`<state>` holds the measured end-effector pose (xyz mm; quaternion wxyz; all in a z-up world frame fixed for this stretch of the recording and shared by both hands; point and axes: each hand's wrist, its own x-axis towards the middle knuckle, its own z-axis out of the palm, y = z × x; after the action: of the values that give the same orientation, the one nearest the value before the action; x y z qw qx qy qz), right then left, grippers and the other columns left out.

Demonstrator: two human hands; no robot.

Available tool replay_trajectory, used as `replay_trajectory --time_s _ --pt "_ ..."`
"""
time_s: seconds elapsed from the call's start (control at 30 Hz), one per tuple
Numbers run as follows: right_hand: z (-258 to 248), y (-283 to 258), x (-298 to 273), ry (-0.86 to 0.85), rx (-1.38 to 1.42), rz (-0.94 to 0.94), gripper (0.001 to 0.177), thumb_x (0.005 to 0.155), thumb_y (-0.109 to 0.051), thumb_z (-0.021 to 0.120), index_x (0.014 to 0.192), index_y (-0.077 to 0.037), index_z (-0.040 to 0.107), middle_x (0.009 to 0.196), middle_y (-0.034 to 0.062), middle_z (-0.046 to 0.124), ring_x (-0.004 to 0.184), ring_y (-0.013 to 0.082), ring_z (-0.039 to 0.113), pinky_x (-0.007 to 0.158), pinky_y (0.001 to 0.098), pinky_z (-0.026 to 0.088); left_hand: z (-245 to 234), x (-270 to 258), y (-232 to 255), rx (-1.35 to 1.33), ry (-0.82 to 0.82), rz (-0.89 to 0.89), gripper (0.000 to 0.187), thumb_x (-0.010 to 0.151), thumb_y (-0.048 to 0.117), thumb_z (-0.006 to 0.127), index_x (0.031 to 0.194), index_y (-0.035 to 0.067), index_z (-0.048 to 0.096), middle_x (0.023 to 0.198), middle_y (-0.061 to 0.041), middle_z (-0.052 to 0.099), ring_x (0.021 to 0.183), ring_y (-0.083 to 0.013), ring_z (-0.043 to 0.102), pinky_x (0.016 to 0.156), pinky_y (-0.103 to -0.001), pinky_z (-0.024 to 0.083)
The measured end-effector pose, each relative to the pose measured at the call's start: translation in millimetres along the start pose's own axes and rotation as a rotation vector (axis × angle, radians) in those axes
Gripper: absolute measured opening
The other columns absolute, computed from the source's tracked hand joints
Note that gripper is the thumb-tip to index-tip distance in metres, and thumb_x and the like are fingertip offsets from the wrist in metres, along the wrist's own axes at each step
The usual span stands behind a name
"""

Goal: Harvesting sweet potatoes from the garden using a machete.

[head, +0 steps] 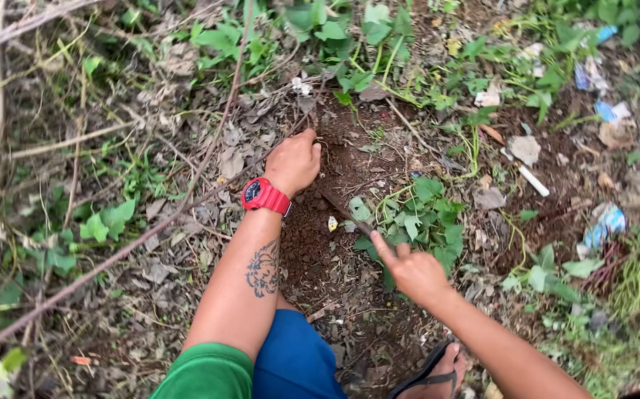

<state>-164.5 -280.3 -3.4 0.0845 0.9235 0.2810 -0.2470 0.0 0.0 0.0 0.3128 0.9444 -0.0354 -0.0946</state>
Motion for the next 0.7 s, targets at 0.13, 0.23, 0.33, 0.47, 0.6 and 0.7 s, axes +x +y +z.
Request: replay_trajectory --time_s 0.13,0.23,0.33,0.47,0.6,0.7 --pt "40.8 -28.4 0.4 0.137 0.088 0.054 0.092 0.081 -0.002 0.059 0.163 -0.014 0.017 0.082 0.0146 0.058 0.055 0.0282 0.062 0.044 0.0439 0.053 15.1 5.4 0.5 0.016 -0.021 0.075 0.027 0.099 0.026 0.054 0.106 0.002 0.063 0.107 -0.022 0.071 0.098 -0.0448 0.067 0.085 -0.056 0.052" --pt "35.5 -31.9 -1.4 -0.043 0.115 0.110 0.091 0.088 0.007 0.052 0.165 -0.023 0.012 0.089 0.0156 0.054 0.060 0.0253 0.061 0.038 0.0362 0.054 21.7 7.9 5.0 -0.031 -0.029 0.139 0.024 0.099 0.025 0.056 0.105 0.002 0.063 0.109 -0.023 0.071 0.099 -0.0455 0.066 0.087 -0.056 0.052" --pt "55.4 -22.4 -5.9 0.174 0.095 0.046 0.095 0.080 0.002 0.059 0.163 -0.017 0.018 0.093 0.0160 0.055 0.069 0.0278 0.060 0.048 0.0386 0.054 12.1 2.4 25.0 -0.032 -0.033 0.129 0.026 0.099 0.025 0.058 0.111 0.003 0.064 0.107 -0.023 0.070 0.098 -0.0439 0.067 0.086 -0.054 0.053" --pt "64.3 -4.5 -20.1 0.309 0.323 -0.018 0.084 0.080 -0.010 0.065 0.155 -0.016 0.027 0.102 0.0210 0.060 0.082 0.0379 0.065 0.063 0.0484 0.056 13.2 -13.1 59.0 0.020 0.066 0.308 0.032 0.094 0.026 0.063 0.114 0.001 0.064 0.109 -0.021 0.071 0.097 -0.0423 0.068 0.081 -0.051 0.055" --pt "56.4 39.5 -52.3 0.018 0.359 -0.023 0.067 0.091 -0.012 0.062 0.154 -0.016 0.038 0.114 0.0199 0.064 0.088 0.0382 0.069 0.074 0.0495 0.057 42.6 -27.3 119.5 0.042 0.062 0.518 0.033 0.092 0.026 0.067 0.112 0.000 0.067 0.104 -0.022 0.069 0.091 -0.0419 0.068 0.075 -0.050 0.055" --pt "59.3 75.1 -86.9 0.002 0.356 -0.020 0.052 0.092 -0.022 0.065 0.141 -0.011 0.051 0.104 0.0183 0.068 0.089 0.0385 0.070 0.073 0.0510 0.057 80.5 -37.2 158.1 0.199 -0.042 0.614 0.023 0.096 0.025 0.066 0.089 0.003 0.067 0.091 -0.017 0.068 0.086 -0.0389 0.067 0.075 -0.049 0.055"
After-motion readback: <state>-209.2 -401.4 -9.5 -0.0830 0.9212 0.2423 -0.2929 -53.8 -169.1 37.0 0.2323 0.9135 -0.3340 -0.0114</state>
